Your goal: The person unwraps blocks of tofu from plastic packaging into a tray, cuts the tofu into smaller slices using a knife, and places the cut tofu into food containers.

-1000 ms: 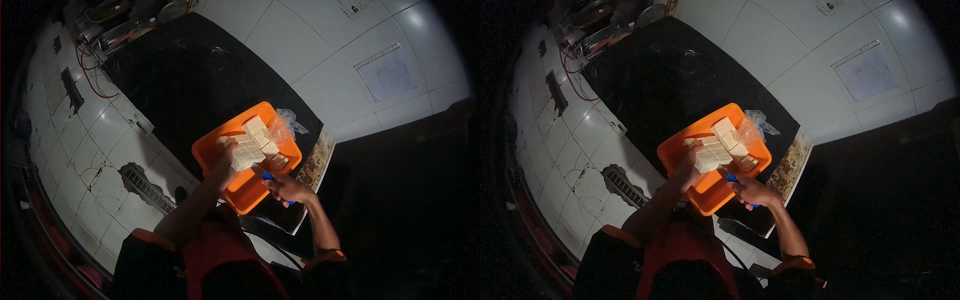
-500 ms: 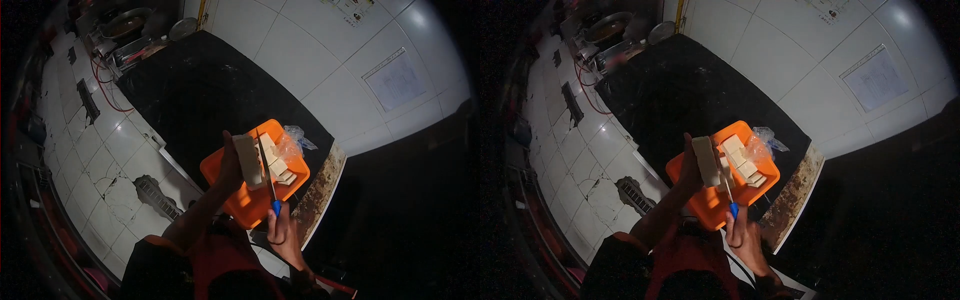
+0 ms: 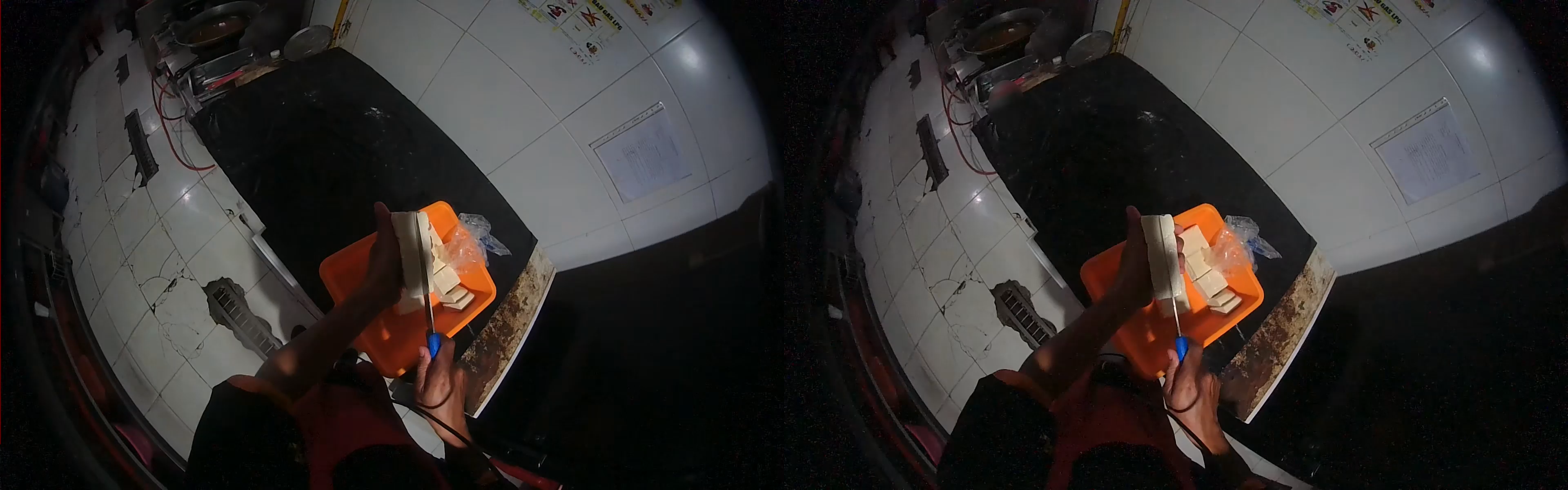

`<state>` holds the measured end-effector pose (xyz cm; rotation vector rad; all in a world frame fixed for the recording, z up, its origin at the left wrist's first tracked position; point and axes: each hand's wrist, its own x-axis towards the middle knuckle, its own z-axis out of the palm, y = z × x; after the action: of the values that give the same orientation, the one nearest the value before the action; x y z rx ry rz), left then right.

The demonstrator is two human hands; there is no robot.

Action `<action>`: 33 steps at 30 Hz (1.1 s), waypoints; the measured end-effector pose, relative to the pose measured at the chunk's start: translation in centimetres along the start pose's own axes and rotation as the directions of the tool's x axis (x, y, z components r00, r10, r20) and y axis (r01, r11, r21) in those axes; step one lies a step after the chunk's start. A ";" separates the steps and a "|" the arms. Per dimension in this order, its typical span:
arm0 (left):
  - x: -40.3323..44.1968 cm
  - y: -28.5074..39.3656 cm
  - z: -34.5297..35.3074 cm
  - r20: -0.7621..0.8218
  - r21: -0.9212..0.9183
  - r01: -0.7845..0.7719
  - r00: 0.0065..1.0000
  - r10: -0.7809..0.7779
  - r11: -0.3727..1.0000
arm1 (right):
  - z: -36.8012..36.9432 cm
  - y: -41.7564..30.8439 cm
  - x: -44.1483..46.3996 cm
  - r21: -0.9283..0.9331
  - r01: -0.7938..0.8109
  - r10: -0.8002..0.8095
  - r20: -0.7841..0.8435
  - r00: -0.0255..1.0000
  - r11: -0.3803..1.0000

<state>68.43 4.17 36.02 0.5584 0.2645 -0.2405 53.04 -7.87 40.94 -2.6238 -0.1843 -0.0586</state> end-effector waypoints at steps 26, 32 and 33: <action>-1.8 0.0 1.0 0.069 -0.025 -0.004 0.998 0.006 1.000 | 0.8 0.7 -1.1 0.024 -0.121 0.120 0.052 0.991 0.992; -2.6 -0.3 1.6 0.103 0.071 -0.130 0.987 0.122 0.989 | 2.0 1.6 -1.2 0.037 0.036 -0.031 -0.112 0.993 0.999; -2.7 -0.4 1.7 0.109 0.073 -0.137 0.986 0.129 0.988 | 2.1 1.8 -1.3 0.038 0.042 -0.037 -0.119 0.992 0.998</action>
<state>66.05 3.33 38.01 0.6386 0.1162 -0.1506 52.01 -8.54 38.11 -2.5675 -0.1941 -0.2217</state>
